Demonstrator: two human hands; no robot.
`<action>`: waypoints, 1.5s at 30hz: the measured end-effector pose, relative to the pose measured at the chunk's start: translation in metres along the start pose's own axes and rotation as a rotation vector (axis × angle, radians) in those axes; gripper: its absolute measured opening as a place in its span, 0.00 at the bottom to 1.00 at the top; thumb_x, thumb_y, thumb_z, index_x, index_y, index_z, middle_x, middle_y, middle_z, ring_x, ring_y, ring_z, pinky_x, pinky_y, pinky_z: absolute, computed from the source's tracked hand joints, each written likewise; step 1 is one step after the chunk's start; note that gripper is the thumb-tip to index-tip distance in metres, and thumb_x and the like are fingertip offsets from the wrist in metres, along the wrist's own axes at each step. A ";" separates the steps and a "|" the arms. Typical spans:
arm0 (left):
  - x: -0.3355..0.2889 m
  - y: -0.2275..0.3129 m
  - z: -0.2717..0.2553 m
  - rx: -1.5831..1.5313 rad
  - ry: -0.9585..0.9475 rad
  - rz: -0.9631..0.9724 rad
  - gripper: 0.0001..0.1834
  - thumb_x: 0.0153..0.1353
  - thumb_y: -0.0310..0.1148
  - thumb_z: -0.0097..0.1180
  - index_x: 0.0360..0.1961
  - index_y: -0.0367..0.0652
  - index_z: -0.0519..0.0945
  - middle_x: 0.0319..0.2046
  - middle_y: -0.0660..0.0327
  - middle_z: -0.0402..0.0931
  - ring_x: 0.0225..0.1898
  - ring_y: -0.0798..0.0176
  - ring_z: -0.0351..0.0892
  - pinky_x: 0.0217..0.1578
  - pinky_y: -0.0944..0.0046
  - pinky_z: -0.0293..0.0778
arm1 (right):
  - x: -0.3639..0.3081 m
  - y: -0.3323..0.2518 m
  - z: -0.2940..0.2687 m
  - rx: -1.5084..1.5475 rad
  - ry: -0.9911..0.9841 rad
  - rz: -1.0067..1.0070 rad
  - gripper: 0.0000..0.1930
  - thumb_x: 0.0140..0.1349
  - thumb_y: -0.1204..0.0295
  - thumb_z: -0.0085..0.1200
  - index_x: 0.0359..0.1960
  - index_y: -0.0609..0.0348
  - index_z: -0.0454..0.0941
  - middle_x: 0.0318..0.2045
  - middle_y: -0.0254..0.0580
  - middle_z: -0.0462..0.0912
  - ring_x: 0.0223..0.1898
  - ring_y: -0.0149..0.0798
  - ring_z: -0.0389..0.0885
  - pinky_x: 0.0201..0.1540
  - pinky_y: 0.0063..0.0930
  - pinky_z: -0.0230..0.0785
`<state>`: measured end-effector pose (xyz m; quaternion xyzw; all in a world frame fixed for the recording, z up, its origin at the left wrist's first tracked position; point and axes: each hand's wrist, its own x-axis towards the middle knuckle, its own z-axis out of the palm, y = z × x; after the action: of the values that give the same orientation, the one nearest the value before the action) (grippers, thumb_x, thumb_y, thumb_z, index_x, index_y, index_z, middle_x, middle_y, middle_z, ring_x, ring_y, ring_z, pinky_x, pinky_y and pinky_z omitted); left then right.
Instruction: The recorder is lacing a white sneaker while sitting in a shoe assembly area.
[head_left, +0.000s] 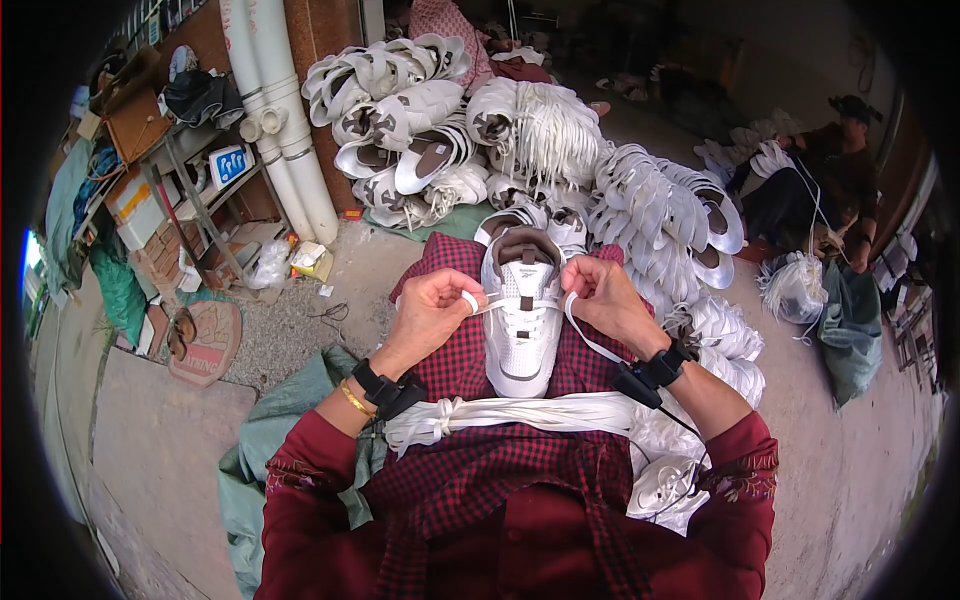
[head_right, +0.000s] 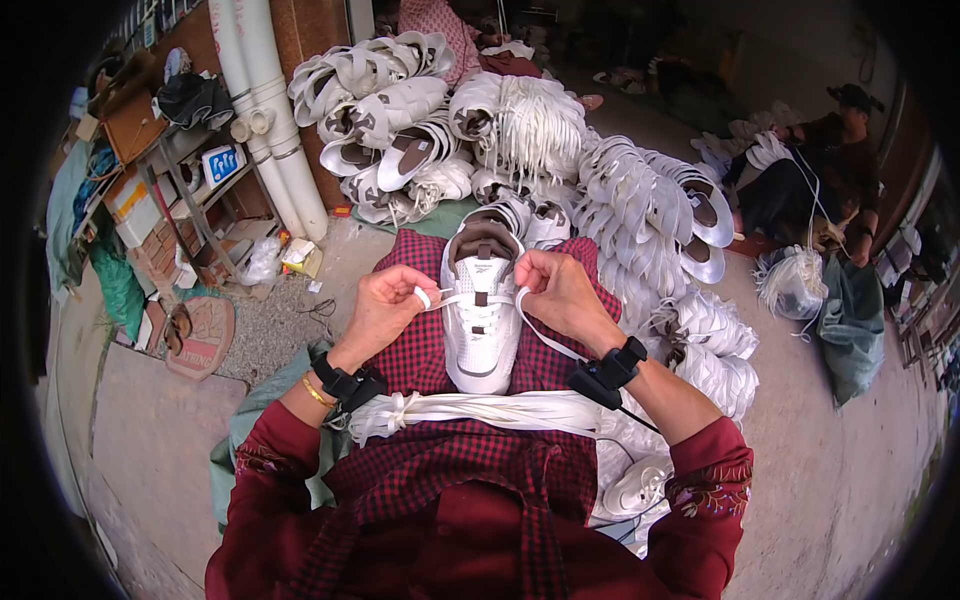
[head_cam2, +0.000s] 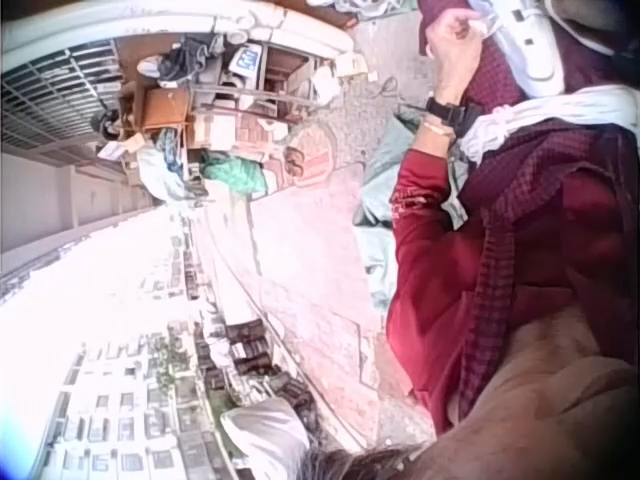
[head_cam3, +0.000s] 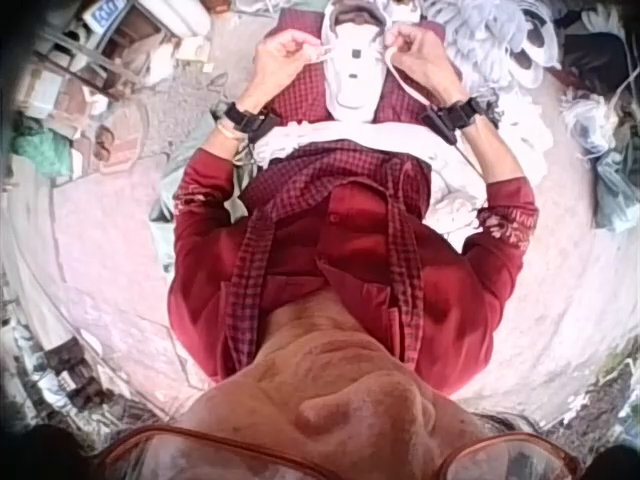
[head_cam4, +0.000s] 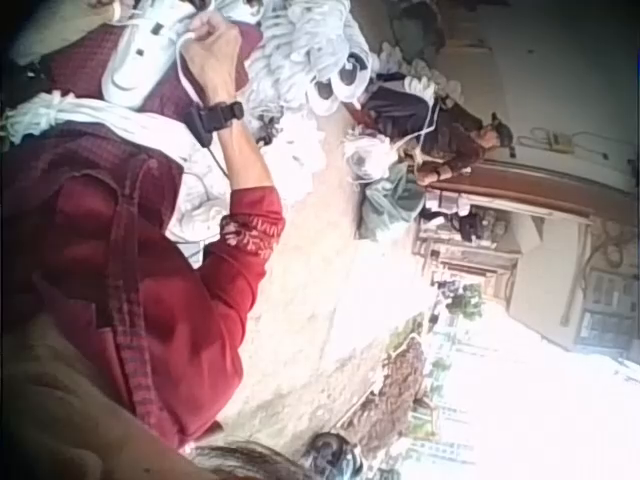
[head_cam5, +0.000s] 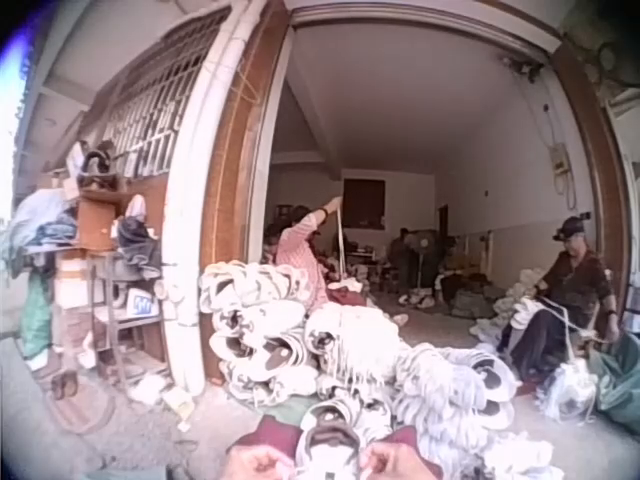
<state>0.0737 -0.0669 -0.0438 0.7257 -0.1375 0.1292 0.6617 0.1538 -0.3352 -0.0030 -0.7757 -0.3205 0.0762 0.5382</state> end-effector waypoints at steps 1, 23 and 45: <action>-0.001 0.000 -0.001 0.002 0.005 -0.003 0.03 0.65 0.19 0.57 0.40 0.32 0.79 0.35 0.57 0.84 0.37 0.68 0.84 0.42 0.69 0.82 | 0.003 -0.005 0.003 -0.054 0.014 0.047 0.08 0.48 0.83 0.57 0.30 0.59 0.76 0.22 0.25 0.74 0.24 0.21 0.70 0.27 0.20 0.64; 0.004 0.016 0.025 0.387 0.151 0.143 0.06 0.56 0.21 0.61 0.36 0.38 0.79 0.29 0.66 0.79 0.25 0.79 0.75 0.26 0.75 0.72 | 0.033 -0.058 0.022 -0.411 -0.101 -0.428 0.10 0.47 0.89 0.49 0.32 0.69 0.75 0.27 0.51 0.81 0.30 0.48 0.84 0.35 0.36 0.76; 0.005 0.018 -0.005 0.262 0.308 0.252 0.11 0.74 0.32 0.49 0.44 0.36 0.79 0.35 0.58 0.83 0.34 0.71 0.80 0.36 0.69 0.76 | 0.030 -0.063 -0.026 -0.851 -0.080 -0.454 0.09 0.49 0.86 0.56 0.27 0.63 0.69 0.24 0.48 0.76 0.36 0.53 0.75 0.36 0.45 0.70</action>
<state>0.0722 -0.0637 -0.0252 0.7541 -0.1067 0.3366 0.5538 0.1630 -0.3243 0.0703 -0.8340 -0.5048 -0.1511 0.1636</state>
